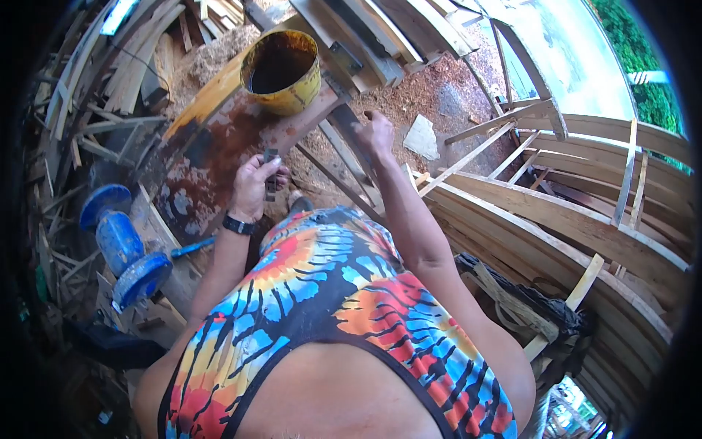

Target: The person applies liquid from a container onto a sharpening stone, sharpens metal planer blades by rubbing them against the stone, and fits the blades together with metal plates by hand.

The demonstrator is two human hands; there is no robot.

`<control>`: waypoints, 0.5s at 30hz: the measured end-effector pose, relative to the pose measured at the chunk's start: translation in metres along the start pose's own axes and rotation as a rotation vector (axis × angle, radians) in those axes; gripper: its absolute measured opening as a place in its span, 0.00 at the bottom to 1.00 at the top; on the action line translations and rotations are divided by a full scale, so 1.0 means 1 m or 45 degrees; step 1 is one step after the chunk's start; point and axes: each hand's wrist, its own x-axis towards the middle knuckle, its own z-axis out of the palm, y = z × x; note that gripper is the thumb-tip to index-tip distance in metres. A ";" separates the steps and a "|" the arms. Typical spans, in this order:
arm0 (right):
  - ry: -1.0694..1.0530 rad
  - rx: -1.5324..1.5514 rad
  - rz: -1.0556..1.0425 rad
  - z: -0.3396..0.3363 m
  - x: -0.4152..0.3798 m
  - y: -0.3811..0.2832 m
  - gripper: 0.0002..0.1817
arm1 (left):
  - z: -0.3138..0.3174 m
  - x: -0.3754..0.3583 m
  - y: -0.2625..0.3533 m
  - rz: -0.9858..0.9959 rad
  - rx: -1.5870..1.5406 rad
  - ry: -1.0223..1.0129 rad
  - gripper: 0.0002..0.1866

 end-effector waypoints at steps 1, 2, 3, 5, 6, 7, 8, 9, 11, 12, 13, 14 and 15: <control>-0.079 -0.205 -0.028 -0.002 -0.011 0.004 0.43 | 0.002 -0.004 0.000 -0.011 -0.006 0.022 0.08; -0.154 -0.408 -0.060 -0.005 -0.020 0.007 0.44 | 0.005 -0.008 -0.002 -0.018 -0.011 0.043 0.08; -0.224 -0.490 -0.129 -0.005 -0.025 0.013 0.49 | 0.007 -0.010 -0.006 -0.029 -0.007 0.047 0.08; -0.156 -0.495 -0.286 0.005 -0.028 0.033 0.46 | 0.011 -0.016 -0.013 -0.053 0.008 0.058 0.08; -0.126 -0.492 -0.368 0.008 -0.031 0.038 0.45 | 0.014 -0.020 -0.016 -0.064 0.006 0.042 0.08; -0.111 -0.458 -0.436 0.007 -0.033 0.043 0.41 | 0.016 -0.024 -0.018 -0.072 0.004 0.029 0.09; -0.082 -0.415 -0.494 0.007 -0.034 0.048 0.39 | 0.018 -0.029 -0.019 -0.077 0.000 0.020 0.09; -0.055 -0.370 -0.556 0.009 -0.034 0.055 0.38 | 0.018 -0.032 -0.021 -0.073 0.014 0.031 0.09; 0.049 -0.334 -0.738 0.017 -0.032 0.072 0.38 | 0.019 -0.040 -0.028 -0.062 0.032 0.066 0.09; 0.090 -0.349 -0.756 0.019 -0.032 0.076 0.38 | 0.020 -0.045 -0.032 -0.055 -0.007 0.099 0.09; 0.133 -0.361 -0.772 0.022 -0.033 0.078 0.37 | 0.020 -0.049 -0.036 -0.048 -0.043 0.132 0.09; 0.178 -0.370 -0.787 0.024 -0.034 0.080 0.37 | 0.018 -0.054 -0.040 -0.039 -0.077 0.164 0.09; 0.108 -0.358 -0.763 0.023 -0.032 0.081 0.37 | 0.015 -0.058 -0.047 -0.039 -0.067 0.197 0.09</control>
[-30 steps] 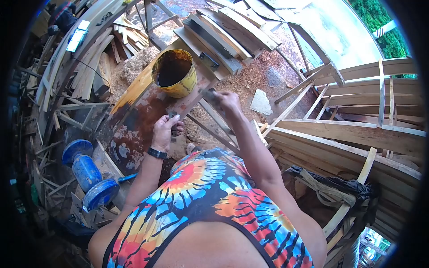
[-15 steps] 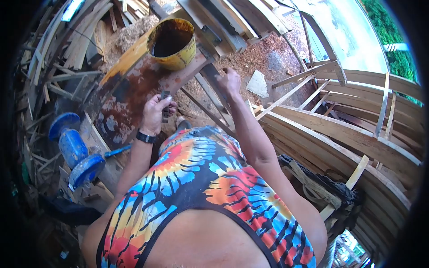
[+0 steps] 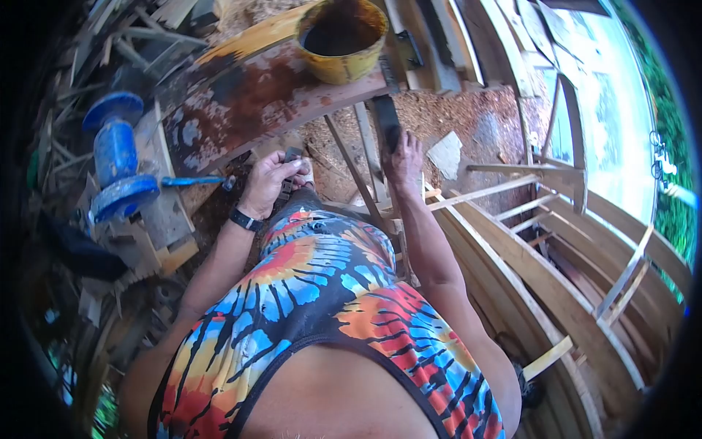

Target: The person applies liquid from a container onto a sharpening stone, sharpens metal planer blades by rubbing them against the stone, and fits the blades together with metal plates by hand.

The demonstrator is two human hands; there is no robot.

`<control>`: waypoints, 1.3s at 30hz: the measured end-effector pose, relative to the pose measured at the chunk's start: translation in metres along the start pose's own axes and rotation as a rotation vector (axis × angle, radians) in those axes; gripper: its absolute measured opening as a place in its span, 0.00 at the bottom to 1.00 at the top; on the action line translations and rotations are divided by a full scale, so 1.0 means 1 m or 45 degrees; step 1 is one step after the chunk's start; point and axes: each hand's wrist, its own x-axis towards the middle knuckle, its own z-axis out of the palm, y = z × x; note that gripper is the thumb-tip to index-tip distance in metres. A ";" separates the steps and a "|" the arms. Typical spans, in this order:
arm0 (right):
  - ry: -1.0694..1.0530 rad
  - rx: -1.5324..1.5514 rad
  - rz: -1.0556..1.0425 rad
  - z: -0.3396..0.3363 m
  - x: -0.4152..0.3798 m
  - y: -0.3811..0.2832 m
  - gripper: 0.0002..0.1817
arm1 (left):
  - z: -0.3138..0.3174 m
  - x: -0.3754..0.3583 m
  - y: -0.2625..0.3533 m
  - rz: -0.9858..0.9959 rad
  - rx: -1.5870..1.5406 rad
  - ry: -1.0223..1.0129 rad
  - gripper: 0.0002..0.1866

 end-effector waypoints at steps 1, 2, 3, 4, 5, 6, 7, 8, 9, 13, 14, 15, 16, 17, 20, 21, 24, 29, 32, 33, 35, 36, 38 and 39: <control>-0.046 -0.011 0.031 -0.001 0.004 -0.001 0.35 | -0.004 -0.006 -0.003 0.000 -0.015 0.037 0.09; -0.089 0.007 0.033 -0.004 0.005 -0.002 0.35 | -0.007 -0.013 -0.006 0.001 -0.031 0.067 0.09; -0.127 0.020 0.037 -0.010 0.006 -0.005 0.34 | -0.008 -0.019 -0.010 0.004 -0.048 0.093 0.09; -0.096 0.046 -0.013 -0.017 0.004 -0.010 0.33 | -0.013 -0.025 -0.014 0.012 -0.082 0.127 0.09; -0.061 0.075 -0.063 -0.025 0.000 -0.016 0.32 | -0.017 -0.030 -0.016 0.022 -0.100 0.170 0.09; -0.028 0.105 -0.110 -0.032 -0.005 -0.023 0.31 | -0.022 -0.035 -0.018 0.029 -0.116 0.212 0.09; 0.001 0.172 -0.156 -0.039 -0.013 -0.032 0.28 | -0.028 -0.041 -0.021 0.029 -0.127 0.254 0.09; 0.031 0.238 -0.199 -0.044 -0.020 -0.046 0.27 | -0.037 -0.042 -0.028 0.022 -0.180 0.292 0.08; 0.061 0.304 -0.237 -0.048 -0.023 -0.063 0.25 | -0.045 -0.040 -0.032 0.004 -0.210 0.346 0.07; 0.014 0.426 -0.354 -0.047 -0.003 -0.159 0.22 | -0.070 -0.031 -0.034 -0.067 -0.268 0.454 0.06; -0.023 0.475 -0.370 -0.036 0.011 -0.180 0.22 | -0.075 -0.026 -0.030 -0.058 -0.267 0.450 0.06; 0.024 0.419 -0.412 -0.025 0.025 -0.205 0.21 | -0.080 -0.021 -0.027 -0.053 -0.268 0.450 0.06; -0.043 0.438 -0.391 -0.006 0.038 -0.220 0.20 | -0.089 -0.014 -0.025 -0.012 -0.241 0.408 0.06; -0.073 0.447 -0.380 0.010 0.048 -0.236 0.22 | -0.093 -0.008 -0.020 0.035 -0.204 0.435 0.06; -0.123 0.249 -0.357 0.045 0.076 -0.277 0.24 | -0.107 0.009 0.006 0.124 -0.094 0.526 0.05; -0.157 0.276 -0.320 0.051 0.083 -0.290 0.24 | -0.111 0.014 0.012 0.180 -0.091 0.568 0.05; -0.115 0.332 -0.330 0.047 0.095 -0.304 0.22 | -0.122 0.024 0.035 0.227 -0.059 0.640 0.04; 0.182 0.545 -0.451 -0.037 0.163 -0.277 0.00 | -0.140 0.048 0.041 0.225 -0.140 0.521 0.05; -0.076 0.048 -0.371 -0.087 0.229 -0.246 0.09 | -0.141 0.067 0.046 0.113 -0.247 0.334 0.07; -0.368 -0.158 -0.311 -0.079 0.254 -0.224 0.11 | -0.136 0.073 0.050 0.114 -0.265 0.298 0.07; -0.781 -0.382 -0.358 -0.056 0.287 -0.192 0.12 | -0.128 0.082 0.059 0.111 -0.293 0.250 0.07; -0.936 -0.211 -0.287 -0.040 0.295 -0.175 0.12 | -0.127 0.091 0.058 0.081 -0.282 0.240 0.07; -1.179 0.123 -0.108 -0.010 0.303 -0.149 0.13 | -0.126 0.108 0.053 0.072 -0.308 0.220 0.06; -1.259 0.273 0.012 -0.002 0.307 -0.140 0.13 | -0.126 0.114 0.052 0.066 -0.323 0.212 0.06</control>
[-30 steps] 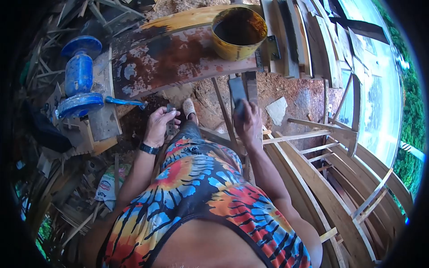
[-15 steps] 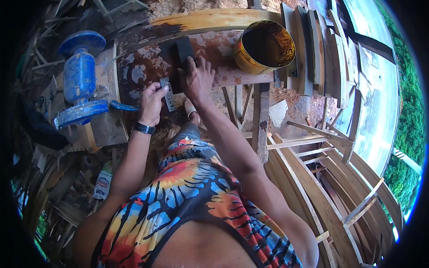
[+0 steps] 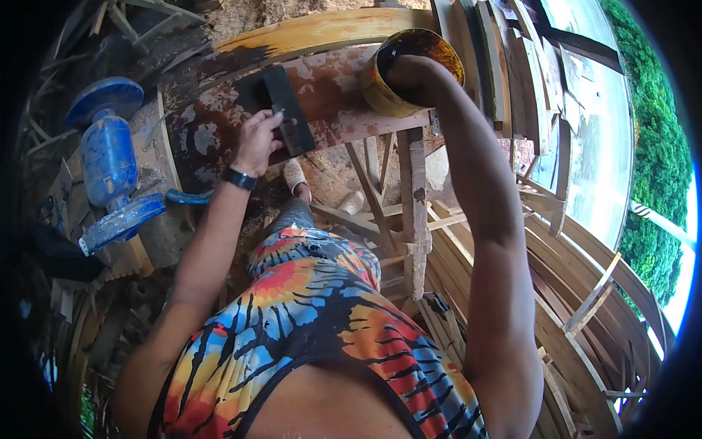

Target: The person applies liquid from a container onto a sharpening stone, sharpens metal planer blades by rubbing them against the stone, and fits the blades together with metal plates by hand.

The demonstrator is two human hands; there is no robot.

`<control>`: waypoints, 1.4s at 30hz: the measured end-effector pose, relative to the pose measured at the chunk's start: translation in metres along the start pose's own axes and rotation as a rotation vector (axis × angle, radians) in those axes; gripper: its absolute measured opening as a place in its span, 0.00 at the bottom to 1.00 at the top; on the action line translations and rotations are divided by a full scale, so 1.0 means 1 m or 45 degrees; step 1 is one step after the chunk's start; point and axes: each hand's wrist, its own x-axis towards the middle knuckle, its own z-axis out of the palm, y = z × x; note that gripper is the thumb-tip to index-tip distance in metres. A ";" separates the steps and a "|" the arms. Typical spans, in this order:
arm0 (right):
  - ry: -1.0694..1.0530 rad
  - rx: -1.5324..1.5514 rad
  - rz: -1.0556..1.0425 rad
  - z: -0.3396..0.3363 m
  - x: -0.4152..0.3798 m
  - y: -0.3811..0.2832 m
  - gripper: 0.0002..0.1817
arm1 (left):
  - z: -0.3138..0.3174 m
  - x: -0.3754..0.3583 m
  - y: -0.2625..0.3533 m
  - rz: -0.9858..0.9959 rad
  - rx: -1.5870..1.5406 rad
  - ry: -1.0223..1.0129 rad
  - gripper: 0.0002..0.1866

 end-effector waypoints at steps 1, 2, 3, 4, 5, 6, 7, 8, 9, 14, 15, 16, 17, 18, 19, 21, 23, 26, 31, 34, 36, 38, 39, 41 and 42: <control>-0.003 0.172 0.081 -0.005 0.005 0.011 0.12 | 0.001 0.006 -0.002 -0.041 0.047 0.044 0.06; -0.006 0.336 0.161 -0.006 -0.001 -0.003 0.12 | 0.003 0.009 -0.004 -0.046 0.030 0.047 0.06; 0.028 0.339 0.177 -0.014 -0.014 -0.017 0.12 | 0.005 0.012 -0.007 -0.048 0.010 0.050 0.07; 0.062 0.342 0.194 -0.022 -0.031 -0.039 0.13 | 0.007 0.015 -0.010 -0.048 -0.010 0.053 0.07; 0.031 0.556 0.277 -0.028 -0.039 -0.044 0.15 | 0.008 0.020 -0.015 -0.031 0.045 0.072 0.07; 0.000 0.767 0.356 -0.033 -0.050 -0.056 0.16 | 0.010 0.022 -0.017 -0.028 0.039 0.071 0.07; -0.156 0.856 0.425 -0.036 -0.064 -0.074 0.21 | 0.013 0.023 -0.018 -0.022 0.033 0.069 0.07; -0.319 0.931 0.358 -0.041 -0.060 -0.071 0.19 | 0.016 0.024 -0.019 -0.019 0.025 0.068 0.07; -0.486 1.001 0.291 -0.047 -0.058 -0.071 0.17 | 0.021 0.023 -0.018 -0.037 -0.051 0.075 0.07; -0.493 1.013 0.164 -0.026 -0.076 -0.121 0.15 | 0.048 0.026 -0.013 -0.146 -0.616 -0.022 0.08; -0.367 0.982 0.139 -0.005 -0.083 -0.140 0.17 | 0.059 0.027 -0.011 -0.194 -0.699 -0.014 0.09; -0.241 0.953 0.111 0.013 -0.085 -0.158 0.19 | 0.069 0.029 -0.008 -0.241 -0.780 -0.006 0.11; -0.233 0.923 0.075 0.034 -0.077 -0.162 0.17 | 0.075 0.037 -0.011 -0.240 -0.816 0.044 0.13; -0.225 0.894 0.039 0.053 -0.069 -0.165 0.15 | 0.075 0.037 -0.012 -0.161 -0.821 -0.022 0.13; -0.191 0.727 0.017 0.063 -0.070 -0.178 0.14 | 0.075 0.035 -0.012 -0.084 -0.824 -0.087 0.14; -0.119 0.399 -0.024 0.077 -0.079 -0.196 0.13 | 0.074 0.031 -0.006 -0.082 -0.967 -0.094 0.16; -0.012 0.118 -0.158 0.081 -0.069 -0.191 0.14 | 0.071 0.026 -0.003 0.026 -0.795 0.037 0.15; 0.333 -0.629 -0.653 0.096 -0.025 -0.157 0.13 | 0.045 0.044 -0.015 0.035 -0.758 0.211 0.14; 0.329 -0.484 -0.781 0.122 0.003 -0.100 0.10 | 0.041 0.021 0.004 0.128 -0.414 0.162 0.09; 0.292 -0.236 -0.933 0.136 0.012 -0.086 0.14 | 0.026 0.037 0.004 0.350 0.074 0.273 0.07; 0.484 -0.190 -1.097 0.139 0.008 -0.086 0.17 | 0.021 0.039 0.006 0.532 0.277 0.239 0.06; 0.378 0.166 -0.877 0.128 -0.034 -0.110 0.17 | 0.030 0.016 0.025 0.728 0.419 0.176 0.07; 0.243 0.409 -0.664 0.125 -0.052 -0.121 0.17 | 0.030 0.008 0.032 0.788 0.476 0.118 0.08; 0.290 0.191 -0.942 0.119 -0.043 -0.108 0.16 | 0.031 -0.011 0.046 0.722 0.427 0.008 0.10; 0.311 0.084 -1.079 0.119 -0.039 -0.104 0.15 | 0.031 -0.020 0.054 0.686 0.404 -0.047 0.11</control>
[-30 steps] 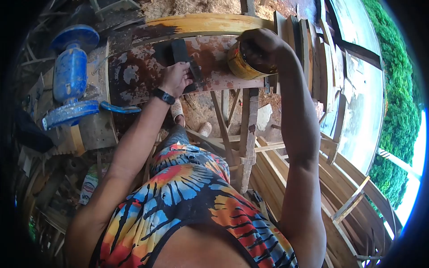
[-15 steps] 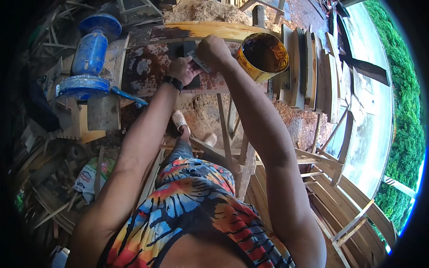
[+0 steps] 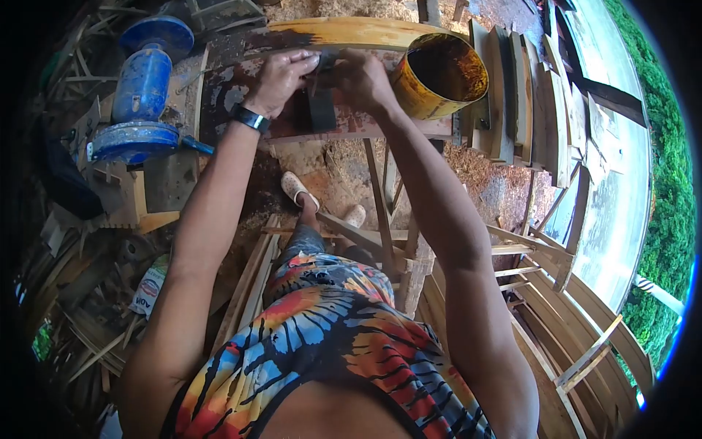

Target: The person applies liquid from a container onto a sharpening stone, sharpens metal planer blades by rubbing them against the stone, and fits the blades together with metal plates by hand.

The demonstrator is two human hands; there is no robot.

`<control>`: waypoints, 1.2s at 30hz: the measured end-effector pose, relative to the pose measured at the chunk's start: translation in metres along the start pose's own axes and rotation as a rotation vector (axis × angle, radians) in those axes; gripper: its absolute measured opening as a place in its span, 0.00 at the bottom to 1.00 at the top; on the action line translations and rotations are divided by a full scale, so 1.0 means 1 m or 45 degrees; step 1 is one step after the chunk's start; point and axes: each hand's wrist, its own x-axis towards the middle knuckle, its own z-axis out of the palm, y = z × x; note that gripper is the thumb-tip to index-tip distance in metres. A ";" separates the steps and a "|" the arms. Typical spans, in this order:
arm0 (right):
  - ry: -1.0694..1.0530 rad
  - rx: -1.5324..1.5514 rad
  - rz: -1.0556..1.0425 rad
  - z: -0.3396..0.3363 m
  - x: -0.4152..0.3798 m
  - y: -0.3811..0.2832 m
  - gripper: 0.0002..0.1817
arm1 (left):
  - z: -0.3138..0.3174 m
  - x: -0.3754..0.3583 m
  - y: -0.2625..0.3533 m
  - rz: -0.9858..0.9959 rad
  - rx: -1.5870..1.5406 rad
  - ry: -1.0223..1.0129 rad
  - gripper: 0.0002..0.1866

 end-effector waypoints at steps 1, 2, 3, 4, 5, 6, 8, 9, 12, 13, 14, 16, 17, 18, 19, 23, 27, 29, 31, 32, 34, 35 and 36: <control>0.094 0.493 0.304 -0.004 -0.006 -0.025 0.13 | -0.007 -0.003 0.008 -0.102 -0.021 0.013 0.14; 0.118 0.328 0.189 -0.008 -0.010 -0.028 0.12 | -0.014 -0.003 0.003 -0.048 -0.068 0.056 0.13; 0.156 0.159 0.080 -0.013 -0.013 -0.031 0.12 | -0.020 -0.001 -0.003 0.012 -0.115 0.099 0.13; 0.190 0.204 0.109 -0.015 -0.015 -0.032 0.14 | -0.026 -0.001 -0.010 0.071 -0.164 0.142 0.13; 0.135 0.138 0.070 -0.014 -0.017 -0.027 0.14 | -0.031 -0.002 -0.018 0.100 0.141 0.214 0.12; 0.080 0.070 0.030 -0.012 -0.019 -0.019 0.14 | -0.034 -0.005 -0.029 0.099 0.274 0.202 0.12; 0.051 -0.069 0.082 -0.011 -0.021 -0.018 0.13 | -0.035 -0.015 -0.050 0.103 0.538 0.172 0.12; 0.078 -0.139 0.174 -0.005 -0.024 -0.029 0.13 | -0.032 -0.021 -0.052 0.190 0.588 0.159 0.12; 0.219 -0.315 0.115 0.013 -0.032 -0.033 0.09 | -0.024 -0.035 -0.060 0.110 0.394 0.203 0.12; 0.250 -0.394 0.070 0.017 -0.034 -0.031 0.08 | -0.022 -0.039 -0.058 0.038 0.423 0.226 0.11; 0.279 -0.472 0.021 0.021 -0.036 -0.030 0.08 | -0.020 -0.043 -0.058 0.019 0.426 0.253 0.11; 0.290 -0.555 0.037 0.030 -0.042 -0.035 0.07 | -0.016 -0.048 -0.058 -0.018 0.434 0.307 0.11; 0.307 -0.602 0.003 0.035 -0.044 -0.035 0.07 | -0.015 -0.050 -0.061 0.059 0.493 0.326 0.11; 0.325 -0.647 -0.030 0.041 -0.046 -0.034 0.07 | -0.014 -0.051 -0.065 0.135 0.554 0.343 0.12; 0.335 -0.709 -0.021 0.049 -0.047 -0.030 0.09 | -0.013 -0.053 -0.069 0.211 0.615 0.359 0.12; 0.373 -0.773 -0.128 0.059 -0.053 -0.025 0.11 | -0.009 -0.060 -0.072 0.144 0.646 0.364 0.10; 0.447 -0.752 -0.266 0.048 -0.051 -0.038 0.13 | -0.009 -0.059 -0.074 -0.114 0.191 0.401 0.11; 0.478 -0.637 -0.321 0.043 -0.052 -0.038 0.15 | -0.010 -0.059 -0.077 -0.226 0.043 0.407 0.11; 0.369 -0.533 -0.319 0.039 -0.056 -0.027 0.17 | -0.009 -0.060 -0.069 -0.304 0.033 0.411 0.11; 0.313 -0.483 -0.318 0.038 -0.058 -0.020 0.17 | -0.010 -0.059 -0.072 -0.231 0.117 0.389 0.11; 0.235 -0.487 -0.348 0.035 -0.060 -0.010 0.17 | -0.010 -0.056 -0.077 -0.087 0.282 0.346 0.13; 0.194 -0.487 -0.365 0.034 -0.060 -0.006 0.16 | -0.011 -0.054 -0.080 0.107 0.474 0.321 0.15; 0.184 -0.485 -0.389 0.032 -0.059 -0.006 0.16 | -0.012 -0.052 -0.078 0.302 0.668 0.293 0.18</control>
